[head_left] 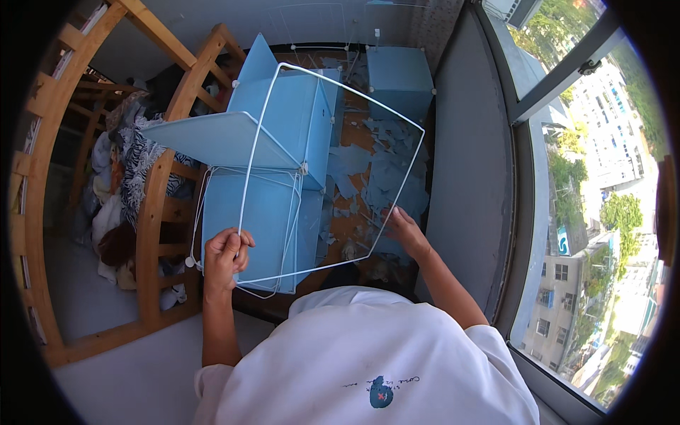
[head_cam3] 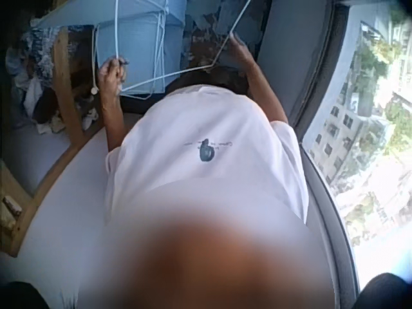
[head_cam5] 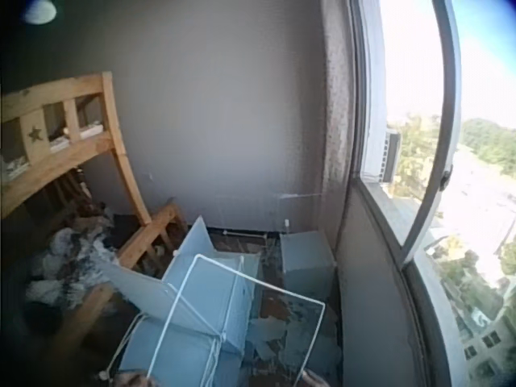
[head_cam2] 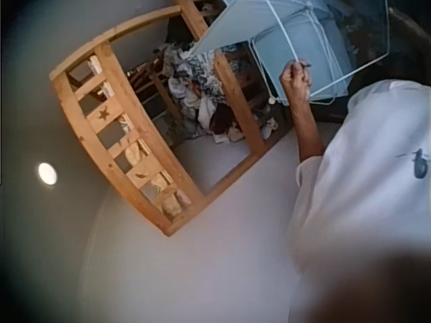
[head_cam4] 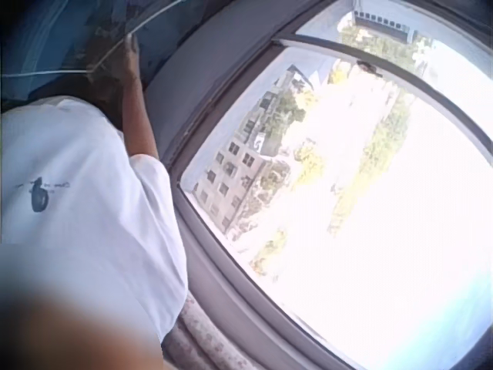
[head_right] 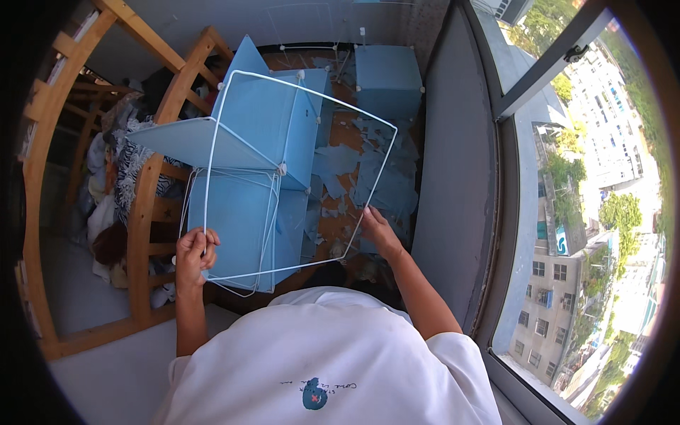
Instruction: The person assembles a light blue modular storage unit by hand. They connect white metal frame rods and attach light blue plastic panels to the structure while sitting on the floor.
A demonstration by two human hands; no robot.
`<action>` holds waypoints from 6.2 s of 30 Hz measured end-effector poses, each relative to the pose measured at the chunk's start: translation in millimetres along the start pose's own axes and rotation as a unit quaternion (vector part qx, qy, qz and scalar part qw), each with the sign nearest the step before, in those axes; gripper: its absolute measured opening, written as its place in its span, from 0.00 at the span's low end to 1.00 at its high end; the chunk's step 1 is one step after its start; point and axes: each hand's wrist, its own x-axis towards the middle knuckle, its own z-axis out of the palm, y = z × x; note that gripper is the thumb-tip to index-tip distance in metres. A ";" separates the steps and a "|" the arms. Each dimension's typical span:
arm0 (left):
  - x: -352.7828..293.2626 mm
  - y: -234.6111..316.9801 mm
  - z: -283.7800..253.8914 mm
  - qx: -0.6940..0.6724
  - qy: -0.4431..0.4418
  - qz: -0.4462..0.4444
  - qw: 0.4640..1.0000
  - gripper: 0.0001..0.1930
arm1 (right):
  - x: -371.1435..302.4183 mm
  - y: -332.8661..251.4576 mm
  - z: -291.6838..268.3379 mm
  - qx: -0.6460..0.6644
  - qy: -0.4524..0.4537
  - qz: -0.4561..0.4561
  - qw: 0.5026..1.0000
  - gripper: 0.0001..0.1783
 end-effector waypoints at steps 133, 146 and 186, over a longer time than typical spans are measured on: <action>292.6 -900.6 -106.5 0.523 -0.056 -0.392 0.755 0.42 | 489.6 448.3 -451.1 -0.591 0.263 0.019 0.762 0.34; 274.2 -841.1 -93.6 0.639 0.117 -0.391 0.652 0.31 | 511.0 456.7 -457.6 -0.601 0.194 0.135 0.764 0.34; 578.4 -868.1 -32.1 0.516 0.271 -0.215 0.784 0.37 | 470.2 399.7 -341.5 0.101 0.329 0.145 0.928 0.17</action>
